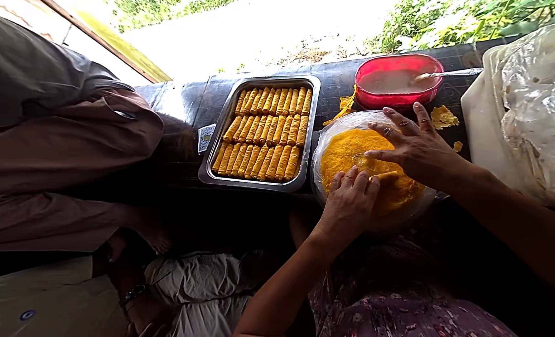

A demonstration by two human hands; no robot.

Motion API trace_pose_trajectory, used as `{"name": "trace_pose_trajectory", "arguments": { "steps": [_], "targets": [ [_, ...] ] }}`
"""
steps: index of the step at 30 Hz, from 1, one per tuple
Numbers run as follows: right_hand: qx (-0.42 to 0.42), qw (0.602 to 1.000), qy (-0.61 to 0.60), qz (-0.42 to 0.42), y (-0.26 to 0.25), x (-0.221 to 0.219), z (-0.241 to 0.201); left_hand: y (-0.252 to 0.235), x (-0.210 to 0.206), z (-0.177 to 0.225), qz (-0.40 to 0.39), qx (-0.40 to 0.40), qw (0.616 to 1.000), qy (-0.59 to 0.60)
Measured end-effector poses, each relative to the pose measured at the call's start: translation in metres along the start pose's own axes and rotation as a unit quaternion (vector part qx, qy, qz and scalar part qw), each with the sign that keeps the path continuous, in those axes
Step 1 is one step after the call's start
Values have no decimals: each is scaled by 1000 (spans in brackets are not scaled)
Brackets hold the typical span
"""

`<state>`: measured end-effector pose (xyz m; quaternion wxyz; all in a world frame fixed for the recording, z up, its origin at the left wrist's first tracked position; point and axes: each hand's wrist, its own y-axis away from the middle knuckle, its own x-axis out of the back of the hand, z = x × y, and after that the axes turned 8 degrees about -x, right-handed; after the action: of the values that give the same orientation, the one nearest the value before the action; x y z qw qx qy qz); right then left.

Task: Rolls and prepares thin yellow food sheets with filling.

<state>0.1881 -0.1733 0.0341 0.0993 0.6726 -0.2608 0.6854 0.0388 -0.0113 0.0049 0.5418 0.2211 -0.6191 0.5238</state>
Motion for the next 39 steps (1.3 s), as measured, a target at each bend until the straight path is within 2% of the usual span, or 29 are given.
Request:
{"name": "trace_pose_trajectory", "arguments": {
  "steps": [5,8,12,21,28,35,39],
  "targets": [
    [-33,987,-99,122,35,-2,-26,1,3,5,25,12,1000,-13],
    [-60,981,-99,153,60,-21,-40,0,5,6,35,27,999,12],
    [-89,969,-124,196,58,-31,-38,-6,6,-9,57,39,997,42],
    [-127,956,-203,172,19,-31,-22,-23,0,-36,73,46,996,14],
    [-88,967,-127,204,37,-35,-31,-9,3,-18,67,55,995,-55],
    [-133,948,-193,216,22,-37,-20,-21,4,-39,86,85,993,-3],
    [-132,948,-195,212,11,-43,-9,-27,1,-55,68,92,993,12]
  ]
}}
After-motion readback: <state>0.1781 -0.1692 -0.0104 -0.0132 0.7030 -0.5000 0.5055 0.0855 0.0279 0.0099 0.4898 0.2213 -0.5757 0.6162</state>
